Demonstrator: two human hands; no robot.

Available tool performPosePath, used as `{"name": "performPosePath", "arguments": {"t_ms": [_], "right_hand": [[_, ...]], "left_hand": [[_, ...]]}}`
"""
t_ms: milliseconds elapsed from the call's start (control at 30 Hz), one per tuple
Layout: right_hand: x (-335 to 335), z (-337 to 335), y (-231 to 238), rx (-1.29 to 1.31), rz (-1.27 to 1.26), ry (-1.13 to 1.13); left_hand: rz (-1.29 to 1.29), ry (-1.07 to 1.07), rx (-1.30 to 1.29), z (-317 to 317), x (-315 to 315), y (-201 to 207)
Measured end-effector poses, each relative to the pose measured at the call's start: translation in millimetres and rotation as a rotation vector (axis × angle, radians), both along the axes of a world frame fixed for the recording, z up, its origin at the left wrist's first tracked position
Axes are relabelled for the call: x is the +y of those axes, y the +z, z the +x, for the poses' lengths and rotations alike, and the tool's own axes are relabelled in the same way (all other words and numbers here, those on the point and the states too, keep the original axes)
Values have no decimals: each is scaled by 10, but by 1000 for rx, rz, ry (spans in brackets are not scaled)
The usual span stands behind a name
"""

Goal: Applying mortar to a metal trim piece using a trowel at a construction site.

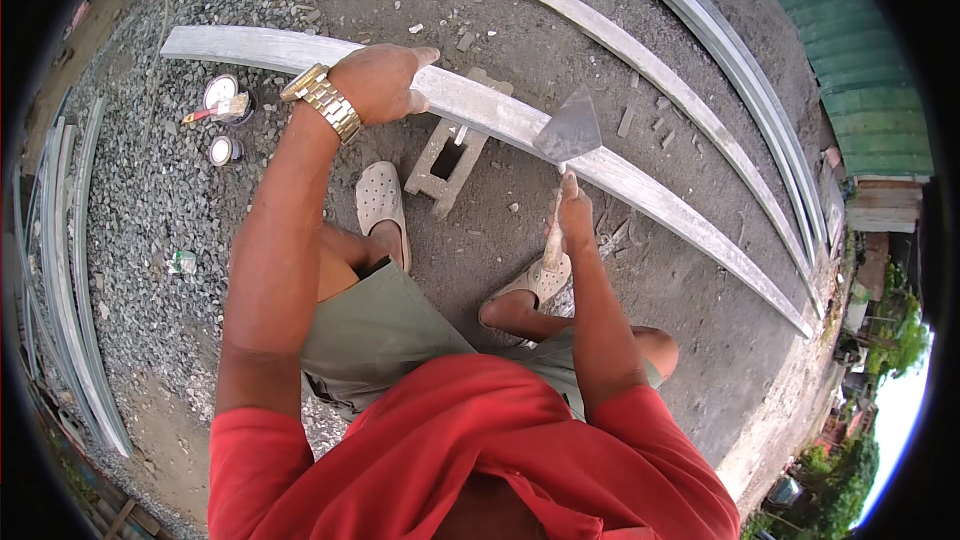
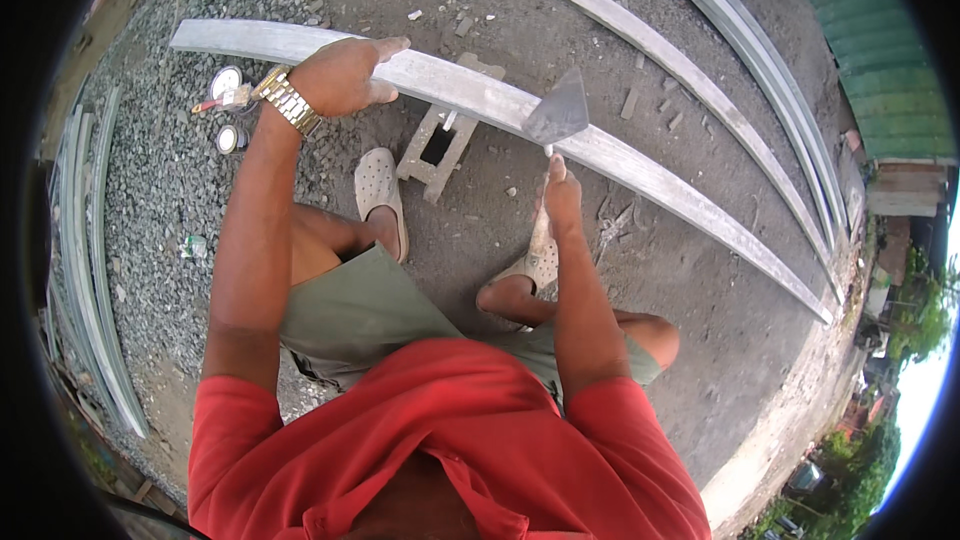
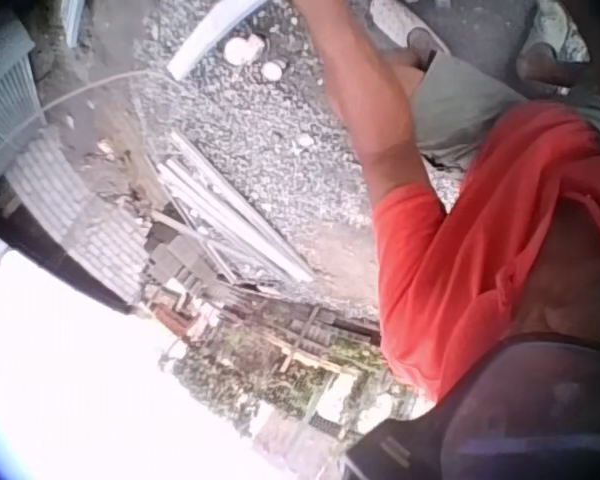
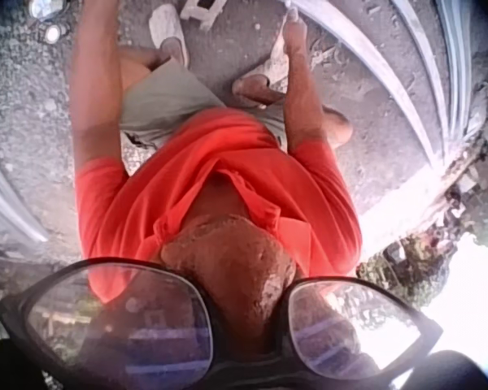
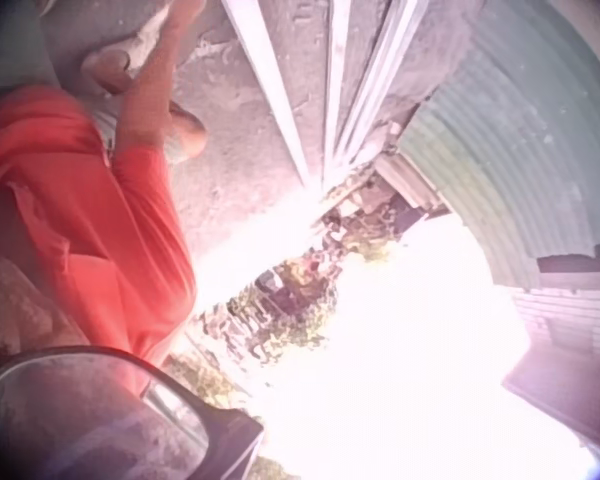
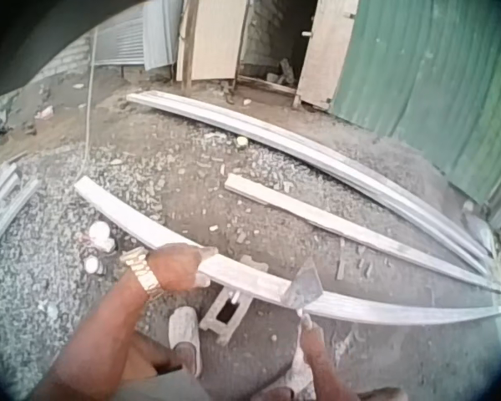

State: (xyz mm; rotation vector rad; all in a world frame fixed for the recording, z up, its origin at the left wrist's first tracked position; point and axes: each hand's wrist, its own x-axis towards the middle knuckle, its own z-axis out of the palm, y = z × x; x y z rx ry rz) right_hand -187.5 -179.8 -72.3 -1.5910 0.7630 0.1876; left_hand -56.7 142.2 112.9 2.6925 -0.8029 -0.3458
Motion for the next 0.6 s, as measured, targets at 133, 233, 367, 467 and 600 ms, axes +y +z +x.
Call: {"name": "performPosePath", "arguments": {"t_ms": [133, 233, 367, 467, 600], "right_hand": [[485, 242, 30, 21, -105, 193], [192, 105, 36, 42, -66, 180], [-374, -164, -103, 32, 257, -164], [-87, -86, -153, 23, 274, -197], [387, 154, -136, 19, 170, -34]], "left_hand": [[-100, -49, -21, 2, -101, -124], [-8, 5, 70, -45, 0, -105], [36, 80, 42, -75, 119, 81], [-8, 29, -17, 34, 99, -45], [-82, -27, 3, 70, -65, -119]]}}
